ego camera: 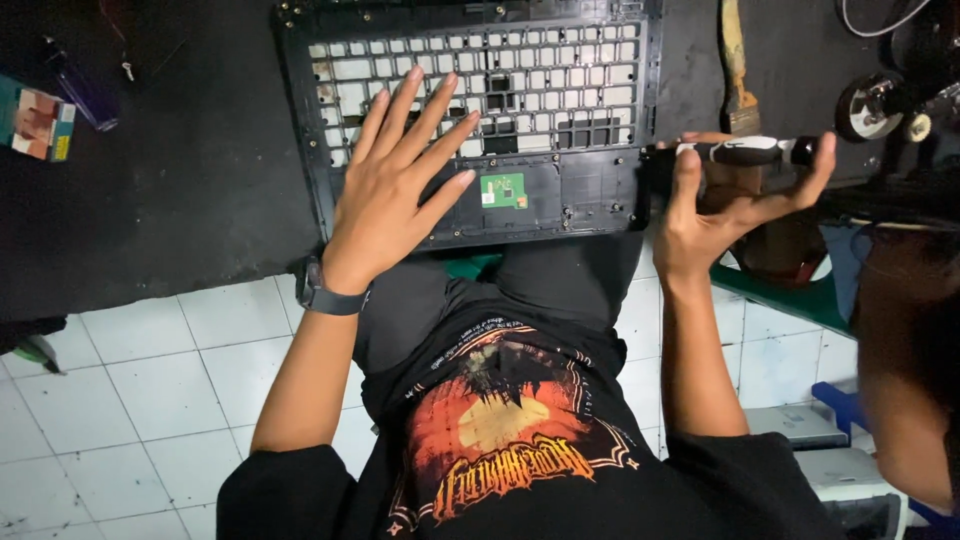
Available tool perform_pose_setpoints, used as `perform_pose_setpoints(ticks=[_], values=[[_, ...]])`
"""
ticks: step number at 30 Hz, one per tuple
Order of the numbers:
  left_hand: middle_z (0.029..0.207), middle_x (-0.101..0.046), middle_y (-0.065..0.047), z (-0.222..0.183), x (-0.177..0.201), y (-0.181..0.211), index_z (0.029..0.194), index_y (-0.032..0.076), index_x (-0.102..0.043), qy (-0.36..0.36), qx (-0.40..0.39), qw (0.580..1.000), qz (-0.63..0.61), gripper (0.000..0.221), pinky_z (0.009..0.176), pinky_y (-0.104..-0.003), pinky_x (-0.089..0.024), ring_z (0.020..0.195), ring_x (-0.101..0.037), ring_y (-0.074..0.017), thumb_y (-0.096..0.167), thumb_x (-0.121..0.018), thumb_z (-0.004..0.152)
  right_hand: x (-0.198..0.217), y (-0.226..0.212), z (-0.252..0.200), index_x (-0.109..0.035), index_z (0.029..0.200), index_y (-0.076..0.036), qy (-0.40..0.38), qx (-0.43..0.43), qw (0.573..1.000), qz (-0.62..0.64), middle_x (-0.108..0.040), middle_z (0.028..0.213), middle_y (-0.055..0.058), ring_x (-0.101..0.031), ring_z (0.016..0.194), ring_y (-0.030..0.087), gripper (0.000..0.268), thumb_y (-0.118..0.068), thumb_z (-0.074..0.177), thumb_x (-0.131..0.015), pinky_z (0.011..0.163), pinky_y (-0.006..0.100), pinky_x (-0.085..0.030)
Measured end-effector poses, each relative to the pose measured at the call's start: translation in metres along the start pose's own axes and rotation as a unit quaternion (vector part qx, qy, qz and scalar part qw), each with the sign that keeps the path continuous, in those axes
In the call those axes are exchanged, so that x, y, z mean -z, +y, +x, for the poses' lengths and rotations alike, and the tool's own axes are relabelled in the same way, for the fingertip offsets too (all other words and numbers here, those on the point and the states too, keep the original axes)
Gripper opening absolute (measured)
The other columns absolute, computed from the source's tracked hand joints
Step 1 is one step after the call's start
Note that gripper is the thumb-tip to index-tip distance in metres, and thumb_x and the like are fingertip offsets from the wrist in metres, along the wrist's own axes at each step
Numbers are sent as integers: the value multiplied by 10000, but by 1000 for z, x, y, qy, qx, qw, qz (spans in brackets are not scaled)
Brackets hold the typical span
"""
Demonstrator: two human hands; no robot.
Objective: Removing the top panel of a laptop, cleaning the keyboard area with a brush, and using a screwdriver for disassembly.
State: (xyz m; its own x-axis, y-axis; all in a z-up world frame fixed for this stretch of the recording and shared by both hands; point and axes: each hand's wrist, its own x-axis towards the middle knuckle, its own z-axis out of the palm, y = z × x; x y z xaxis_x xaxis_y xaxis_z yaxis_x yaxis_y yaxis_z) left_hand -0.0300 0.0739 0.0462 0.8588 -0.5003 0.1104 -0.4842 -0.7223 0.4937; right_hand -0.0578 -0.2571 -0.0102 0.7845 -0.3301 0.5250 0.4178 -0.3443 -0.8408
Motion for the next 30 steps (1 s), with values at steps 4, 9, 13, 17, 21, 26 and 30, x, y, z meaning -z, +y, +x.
perform_pose_setpoints(ticks=[4, 9, 13, 17, 21, 26, 30], values=[[1712, -217, -64, 0, 1, 1, 1645, 185, -389, 0, 0, 1000, 0, 494, 1352, -601, -157, 1606, -133, -332, 321, -524, 1190, -7, -12, 6, -185, 1644, -360, -15, 14, 1000, -1, -215, 1716, 59, -681, 1047, 469, 855, 134, 1184, -709, 964, 548, -706], [1711, -239, -66, 1, 2, 2, 1642, 189, -383, -3, 3, 1000, 1, 499, 1345, -604, -162, 1605, -161, -346, 322, -530, 1184, -8, -16, 10, -185, 1634, -373, -35, -2, 999, 15, -239, 1703, 116, -698, 985, 471, 860, 170, 1186, -680, 944, 539, -677], [1709, -248, -69, 1, 2, 3, 1635, 182, -400, -3, 3, 1000, 1, 498, 1339, -606, -169, 1602, -163, -348, 319, -539, 1177, -15, -29, 25, -159, 1613, -390, -80, 37, 996, 27, -599, 1122, 434, -638, 967, 480, 861, 205, 1145, -568, 974, 554, -583], [1710, -233, -70, 2, 3, 3, 1637, 175, -402, -7, 3, 1000, -1, 496, 1340, -605, -161, 1602, -150, -346, 313, -527, 1177, -12, -32, 35, -154, 1594, -332, -135, 110, 984, -24, -580, 1106, 338, -644, 910, 426, 963, 225, 1040, -711, 925, 523, -578], [1711, -225, -71, 2, 3, 3, 1638, 182, -396, -9, 6, 1000, 2, 498, 1347, -587, -153, 1605, -151, -343, 328, -516, 1178, 2, -27, 20, -238, 1617, -380, -59, 8, 996, 61, -171, 1694, 16, -575, 1152, 473, 974, 336, 1107, -655, 1077, 619, -657], [1708, -232, -73, 2, 4, 4, 1630, 173, -416, -7, 4, 1000, -4, 493, 1343, -586, -152, 1604, -157, -346, 324, -521, 1173, -2, -40, 21, -198, 1636, -343, -62, -4, 998, 14, -297, 1575, 168, -641, 1034, 467, 906, 253, 1140, -667, 1027, 564, -634], [1706, -242, -76, 3, 4, 3, 1623, 163, -429, -8, 7, 1000, -7, 486, 1336, -590, -155, 1601, -162, -348, 311, -527, 1170, -7, -44, 25, -188, 1610, -376, -93, 4, 996, 10, -370, 1548, 256, -636, 991, 461, 907, 256, 1133, -630, 889, 504, -617]])
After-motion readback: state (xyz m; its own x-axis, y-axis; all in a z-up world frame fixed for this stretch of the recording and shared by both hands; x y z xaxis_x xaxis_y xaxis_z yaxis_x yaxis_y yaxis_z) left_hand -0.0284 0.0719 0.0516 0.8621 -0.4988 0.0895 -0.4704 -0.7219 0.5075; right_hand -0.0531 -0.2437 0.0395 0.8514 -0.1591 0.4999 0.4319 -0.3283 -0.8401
